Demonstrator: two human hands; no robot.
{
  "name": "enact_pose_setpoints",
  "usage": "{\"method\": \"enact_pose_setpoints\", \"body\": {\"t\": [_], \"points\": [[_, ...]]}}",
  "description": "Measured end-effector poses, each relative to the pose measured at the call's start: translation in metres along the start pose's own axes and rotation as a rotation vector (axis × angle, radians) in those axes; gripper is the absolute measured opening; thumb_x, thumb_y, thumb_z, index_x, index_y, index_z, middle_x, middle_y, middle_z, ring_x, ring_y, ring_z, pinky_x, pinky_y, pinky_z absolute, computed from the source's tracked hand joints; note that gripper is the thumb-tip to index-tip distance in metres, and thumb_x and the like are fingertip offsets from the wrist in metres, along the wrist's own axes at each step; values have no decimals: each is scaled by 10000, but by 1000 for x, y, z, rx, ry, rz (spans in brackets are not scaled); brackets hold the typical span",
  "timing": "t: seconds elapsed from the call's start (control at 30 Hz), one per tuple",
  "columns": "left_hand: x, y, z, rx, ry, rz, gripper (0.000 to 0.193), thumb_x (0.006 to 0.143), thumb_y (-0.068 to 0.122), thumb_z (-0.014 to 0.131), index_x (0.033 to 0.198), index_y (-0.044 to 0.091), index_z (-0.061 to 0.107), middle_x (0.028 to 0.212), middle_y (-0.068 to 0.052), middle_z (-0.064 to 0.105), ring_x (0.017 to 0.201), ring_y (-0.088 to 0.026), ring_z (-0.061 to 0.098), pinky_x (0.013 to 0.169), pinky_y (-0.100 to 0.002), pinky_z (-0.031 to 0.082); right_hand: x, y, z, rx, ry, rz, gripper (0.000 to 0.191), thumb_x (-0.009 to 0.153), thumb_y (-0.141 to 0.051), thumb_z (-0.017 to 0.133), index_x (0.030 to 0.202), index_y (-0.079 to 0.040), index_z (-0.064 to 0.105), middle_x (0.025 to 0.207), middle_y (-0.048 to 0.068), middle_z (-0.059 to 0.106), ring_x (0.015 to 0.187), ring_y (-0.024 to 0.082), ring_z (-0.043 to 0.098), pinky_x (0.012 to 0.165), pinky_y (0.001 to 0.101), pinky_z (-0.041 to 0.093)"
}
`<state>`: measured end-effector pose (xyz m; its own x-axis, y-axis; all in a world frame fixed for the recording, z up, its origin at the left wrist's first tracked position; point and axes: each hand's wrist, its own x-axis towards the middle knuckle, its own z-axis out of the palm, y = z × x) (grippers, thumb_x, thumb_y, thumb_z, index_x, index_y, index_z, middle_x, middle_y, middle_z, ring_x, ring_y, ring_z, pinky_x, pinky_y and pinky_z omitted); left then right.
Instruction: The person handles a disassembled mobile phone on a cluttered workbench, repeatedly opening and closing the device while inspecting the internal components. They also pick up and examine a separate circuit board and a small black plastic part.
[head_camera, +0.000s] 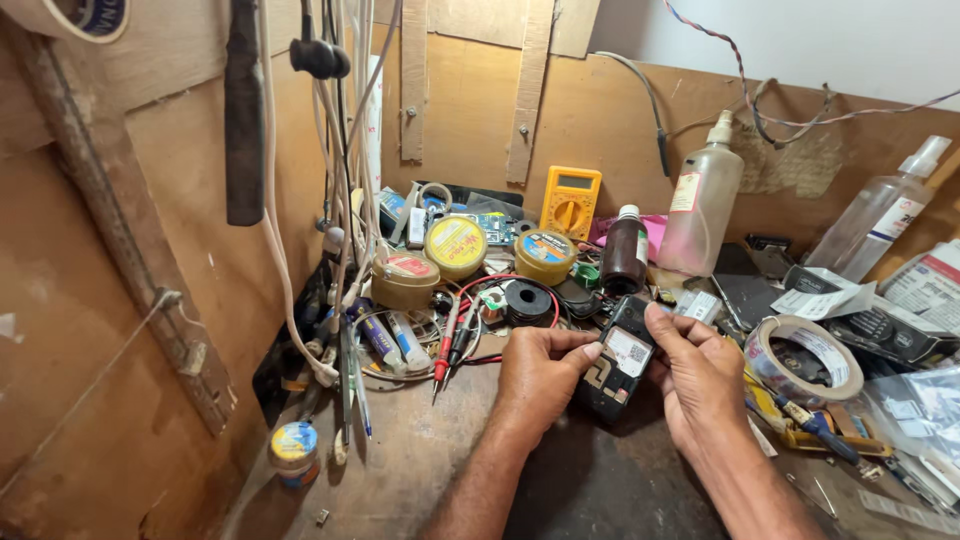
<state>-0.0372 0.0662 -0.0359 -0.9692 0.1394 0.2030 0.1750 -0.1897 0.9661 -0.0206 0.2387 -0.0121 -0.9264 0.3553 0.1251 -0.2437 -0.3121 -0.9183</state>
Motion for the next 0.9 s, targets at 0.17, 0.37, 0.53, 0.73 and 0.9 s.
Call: {"method": "enact_pose_setpoints", "body": {"t": [0.17,0.37,0.53,0.73,0.9], "points": [[-1,0,-6,-94,-22,-46,215,869,94,770,1046,-24,804,879,-101,804,711,-91,695,644,-237,558,-10,-6,8,-17,-35,5,174,944,-167,731,1037,-21,714,942,59,734,792,143,683,740,332,592],[-5,6,-16,-256,-119,-204,292,942,173,704,1146,-19,786,895,-84,779,693,-115,680,583,-270,521,-17,-8,10,-45,-32,-81,212,935,-145,750,1057,27,725,957,87,749,781,137,701,741,290,588],[-5,11,-19,-324,-219,-275,349,955,143,677,1244,-47,717,1041,-109,768,835,-146,739,725,-327,651,-18,-8,7,-87,126,-245,222,923,-142,765,1056,29,715,943,64,734,751,112,691,665,276,596],[-8,11,-15,-243,-234,-218,376,878,11,709,1241,-84,677,1069,-127,773,877,-172,755,762,-328,664,-20,-9,6,-96,161,-282,216,922,-124,765,1054,37,708,935,67,733,747,111,690,662,272,601],[-5,9,-16,-332,-172,-242,360,886,30,701,1225,-90,692,1014,-149,765,836,-176,742,723,-324,659,-18,-9,6,-118,169,-232,213,916,-114,761,1048,40,696,915,78,730,724,136,689,608,294,597]]}}
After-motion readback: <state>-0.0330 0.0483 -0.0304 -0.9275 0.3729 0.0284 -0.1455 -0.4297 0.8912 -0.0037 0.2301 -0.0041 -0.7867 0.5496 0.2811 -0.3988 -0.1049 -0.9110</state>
